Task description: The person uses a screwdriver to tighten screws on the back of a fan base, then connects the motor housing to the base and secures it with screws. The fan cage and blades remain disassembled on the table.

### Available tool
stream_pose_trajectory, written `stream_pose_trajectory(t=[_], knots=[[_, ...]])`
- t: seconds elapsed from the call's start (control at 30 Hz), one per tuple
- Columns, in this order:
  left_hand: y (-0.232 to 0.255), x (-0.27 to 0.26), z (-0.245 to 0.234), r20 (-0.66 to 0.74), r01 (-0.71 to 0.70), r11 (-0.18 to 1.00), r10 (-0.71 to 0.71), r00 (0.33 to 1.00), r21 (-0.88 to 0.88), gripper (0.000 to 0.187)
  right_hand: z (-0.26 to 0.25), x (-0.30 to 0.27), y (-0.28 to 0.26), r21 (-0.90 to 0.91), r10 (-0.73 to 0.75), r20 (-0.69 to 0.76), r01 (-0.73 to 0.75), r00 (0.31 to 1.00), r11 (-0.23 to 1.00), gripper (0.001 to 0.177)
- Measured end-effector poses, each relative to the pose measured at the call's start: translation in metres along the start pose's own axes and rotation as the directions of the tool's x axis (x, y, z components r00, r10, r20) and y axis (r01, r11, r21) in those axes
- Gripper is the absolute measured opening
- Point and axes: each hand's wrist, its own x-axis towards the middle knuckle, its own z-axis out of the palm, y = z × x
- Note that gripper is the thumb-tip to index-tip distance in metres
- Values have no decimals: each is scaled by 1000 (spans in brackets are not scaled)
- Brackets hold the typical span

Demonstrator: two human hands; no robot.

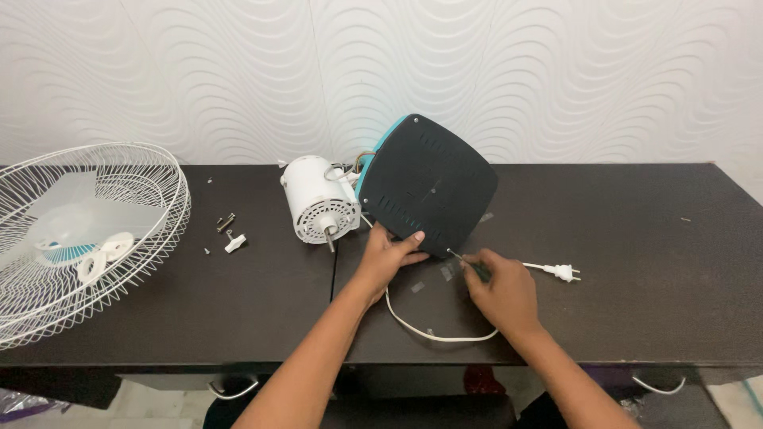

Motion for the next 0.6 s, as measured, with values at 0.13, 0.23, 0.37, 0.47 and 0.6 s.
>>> stream_pose_trajectory(t=[0.13, 0.23, 0.37, 0.47, 0.6], knots=[[0, 0, -1, 17, -13, 1000, 13, 1000, -7, 62, -3, 0, -9, 101, 34, -25, -32, 999, 994, 19], [0, 0, -1, 1, 5, 1000, -5, 1000, -5, 64, -2, 0, -10, 163, 55, -41, -48, 998, 985, 19], [0, -1, 0, 9, -13, 1000, 13, 1000, -11, 64, 3, 4, -5, 242, 114, -41, -101, 993, 965, 18], [1, 0, 0, -10, 13, 1000, -13, 1000, -4, 65, 6, 10, -2, 321, 153, -26, -137, 988, 937, 16], [0, 1, -1, -19, 22, 1000, -21, 1000, 13, 63, 5, 12, 1, 402, 251, 52, -250, 967, 881, 15]])
